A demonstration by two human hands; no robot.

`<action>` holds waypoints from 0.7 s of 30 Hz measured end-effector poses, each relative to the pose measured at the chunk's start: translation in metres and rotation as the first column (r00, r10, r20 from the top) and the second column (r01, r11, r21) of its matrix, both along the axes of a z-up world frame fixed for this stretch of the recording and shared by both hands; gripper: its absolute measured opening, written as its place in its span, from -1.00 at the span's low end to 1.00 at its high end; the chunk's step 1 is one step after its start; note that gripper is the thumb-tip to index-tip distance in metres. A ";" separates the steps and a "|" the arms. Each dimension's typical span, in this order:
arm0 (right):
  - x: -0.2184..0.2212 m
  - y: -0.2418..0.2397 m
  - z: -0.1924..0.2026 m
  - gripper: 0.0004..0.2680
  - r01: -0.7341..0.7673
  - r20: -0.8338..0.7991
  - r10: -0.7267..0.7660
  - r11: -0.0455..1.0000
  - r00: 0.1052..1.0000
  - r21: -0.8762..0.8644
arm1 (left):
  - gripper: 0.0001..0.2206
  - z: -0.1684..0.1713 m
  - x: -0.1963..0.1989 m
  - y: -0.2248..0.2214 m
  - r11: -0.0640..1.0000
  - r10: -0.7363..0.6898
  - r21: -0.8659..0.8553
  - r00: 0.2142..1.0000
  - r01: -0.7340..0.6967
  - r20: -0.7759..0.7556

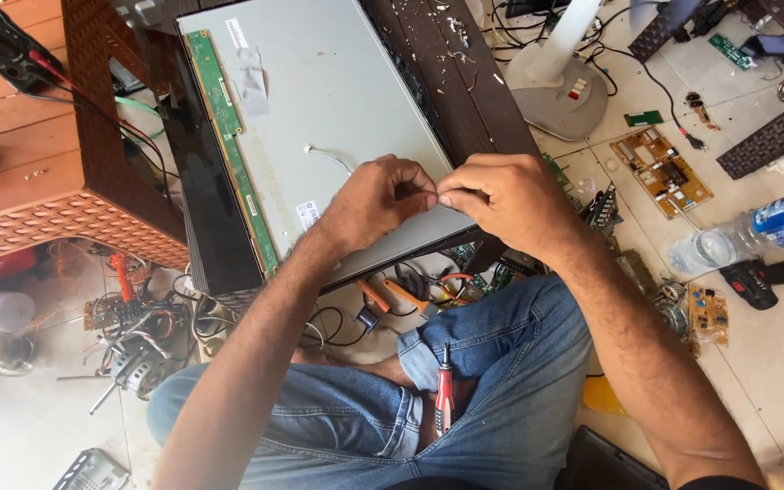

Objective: Routing a thin white wire through cable management clips on the back of an LCD display panel.

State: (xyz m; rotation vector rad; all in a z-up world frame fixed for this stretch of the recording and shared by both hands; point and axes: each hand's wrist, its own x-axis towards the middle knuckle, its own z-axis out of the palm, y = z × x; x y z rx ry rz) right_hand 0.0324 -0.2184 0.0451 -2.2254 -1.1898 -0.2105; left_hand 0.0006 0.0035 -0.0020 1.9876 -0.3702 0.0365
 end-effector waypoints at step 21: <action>0.024 0.008 -0.048 -0.94 -0.095 0.212 0.059 0.982 0.975 0.162 | -0.87 0.002 -0.001 0.002 0.996 0.074 -0.055 0.997 -0.075 -0.016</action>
